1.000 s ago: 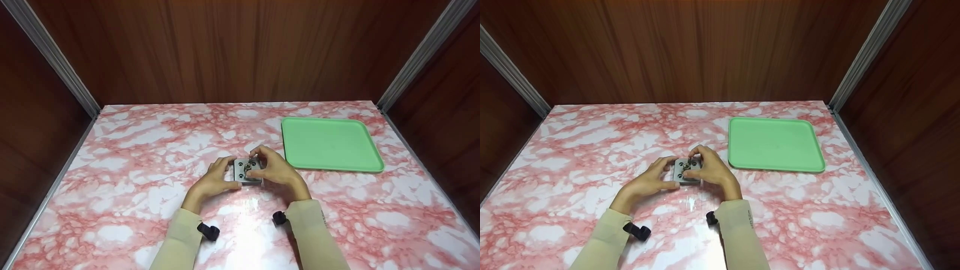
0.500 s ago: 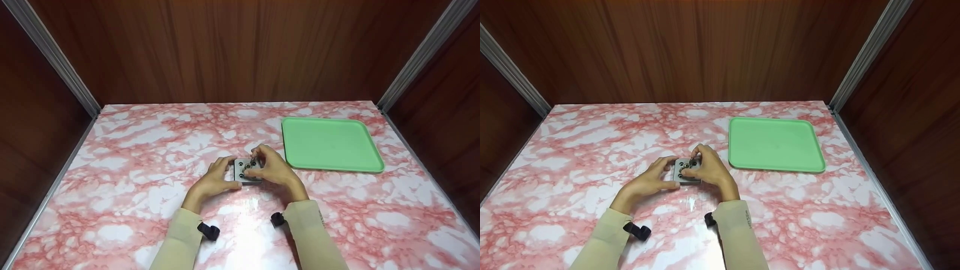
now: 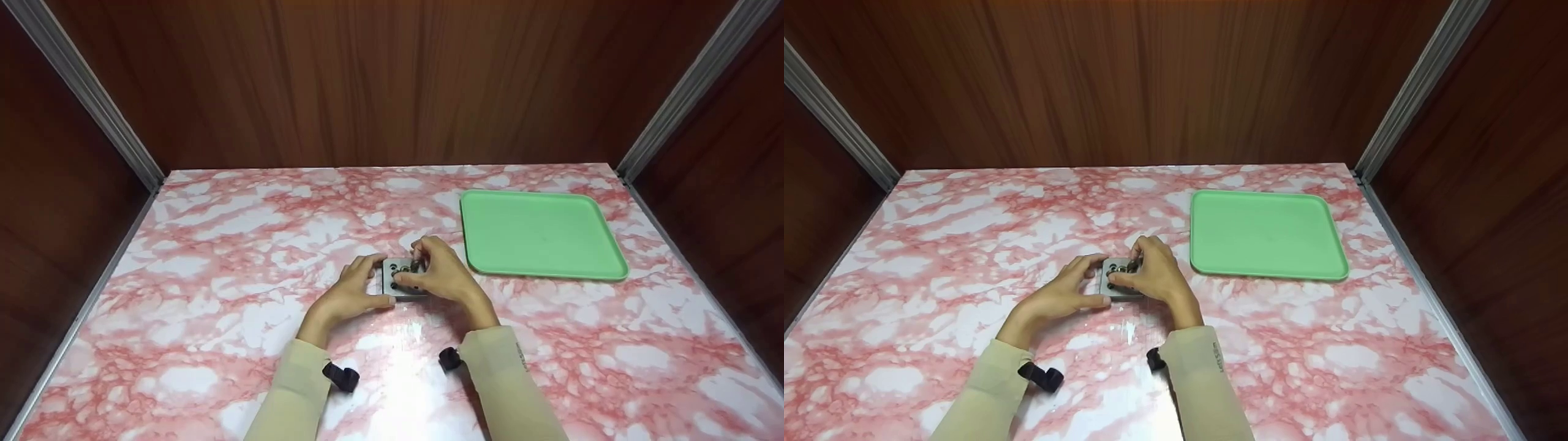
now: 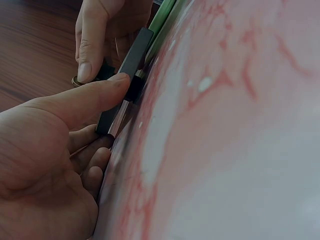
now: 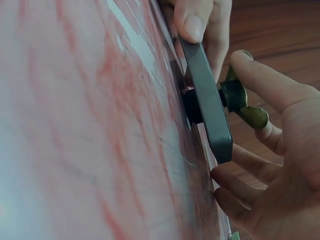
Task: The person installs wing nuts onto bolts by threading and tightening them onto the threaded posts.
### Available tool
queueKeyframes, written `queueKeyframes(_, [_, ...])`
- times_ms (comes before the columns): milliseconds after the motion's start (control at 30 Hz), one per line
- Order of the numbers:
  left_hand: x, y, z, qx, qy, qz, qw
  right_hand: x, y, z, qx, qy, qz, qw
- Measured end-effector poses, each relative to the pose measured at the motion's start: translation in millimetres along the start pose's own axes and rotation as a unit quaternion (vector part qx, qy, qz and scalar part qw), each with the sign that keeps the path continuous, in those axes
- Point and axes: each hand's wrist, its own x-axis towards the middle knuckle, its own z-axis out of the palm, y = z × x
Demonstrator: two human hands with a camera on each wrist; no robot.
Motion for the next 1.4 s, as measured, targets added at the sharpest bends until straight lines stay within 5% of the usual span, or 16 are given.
queueKeyframes(700, [0.5, 1.1, -1.7, 0.002, -0.004, 0.003, 1.0000, 1.2, -6, 4, -0.029, 0.013, 0.009, 0.9994])
queueKeyframes(1067, [-0.1, 0.1, -0.4, 0.011, 0.003, -0.001, 0.9999, -1.5, 3, -10, 0.079, -0.031, -0.002, 0.9964])
queueKeyframes(1400, [0.5, -0.5, -0.7, 0.013, 0.006, 0.010, 0.9998, -2.7, 4, -17, 0.091, -0.032, 0.010, 0.9953])
